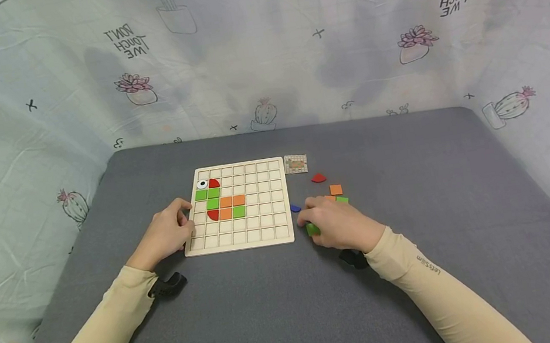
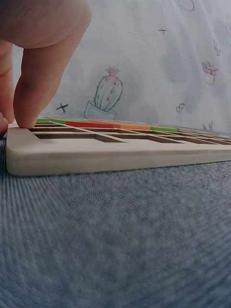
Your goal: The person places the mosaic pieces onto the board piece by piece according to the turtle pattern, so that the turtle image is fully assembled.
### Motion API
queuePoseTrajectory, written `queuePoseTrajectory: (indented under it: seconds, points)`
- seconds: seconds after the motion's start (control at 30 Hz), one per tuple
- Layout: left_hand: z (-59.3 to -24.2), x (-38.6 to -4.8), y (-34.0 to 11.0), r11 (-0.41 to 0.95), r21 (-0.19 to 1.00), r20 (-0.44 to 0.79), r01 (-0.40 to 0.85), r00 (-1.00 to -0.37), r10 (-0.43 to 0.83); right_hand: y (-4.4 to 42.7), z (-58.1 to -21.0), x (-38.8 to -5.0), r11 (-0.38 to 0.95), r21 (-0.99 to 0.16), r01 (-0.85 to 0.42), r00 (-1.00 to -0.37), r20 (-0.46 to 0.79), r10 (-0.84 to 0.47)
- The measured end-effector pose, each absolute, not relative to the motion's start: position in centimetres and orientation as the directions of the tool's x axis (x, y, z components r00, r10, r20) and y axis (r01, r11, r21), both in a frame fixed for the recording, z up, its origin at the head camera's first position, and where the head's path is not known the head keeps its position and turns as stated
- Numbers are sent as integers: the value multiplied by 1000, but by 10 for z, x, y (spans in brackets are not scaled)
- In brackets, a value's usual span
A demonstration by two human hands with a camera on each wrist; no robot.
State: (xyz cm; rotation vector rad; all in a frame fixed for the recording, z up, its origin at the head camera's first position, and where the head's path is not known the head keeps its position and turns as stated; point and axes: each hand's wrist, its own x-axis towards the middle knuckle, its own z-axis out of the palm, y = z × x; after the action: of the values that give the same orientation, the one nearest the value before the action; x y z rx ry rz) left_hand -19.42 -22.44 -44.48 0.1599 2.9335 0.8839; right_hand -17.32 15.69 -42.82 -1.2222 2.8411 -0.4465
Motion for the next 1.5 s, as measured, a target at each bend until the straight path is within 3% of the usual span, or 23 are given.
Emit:
queuePoseTrajectory:
  seconds: [0.57, 1.5]
  points:
    - [-445, -194, -224, 826, 558, -38, 80, -992, 121, 155, -427, -173, 695, -322, -644, -757, 132, -640]
    - [-446, -194, -225, 828, 556, -44, 74, -992, 118, 139, -427, -179, 605, -345, -717, -693, 262, -672]
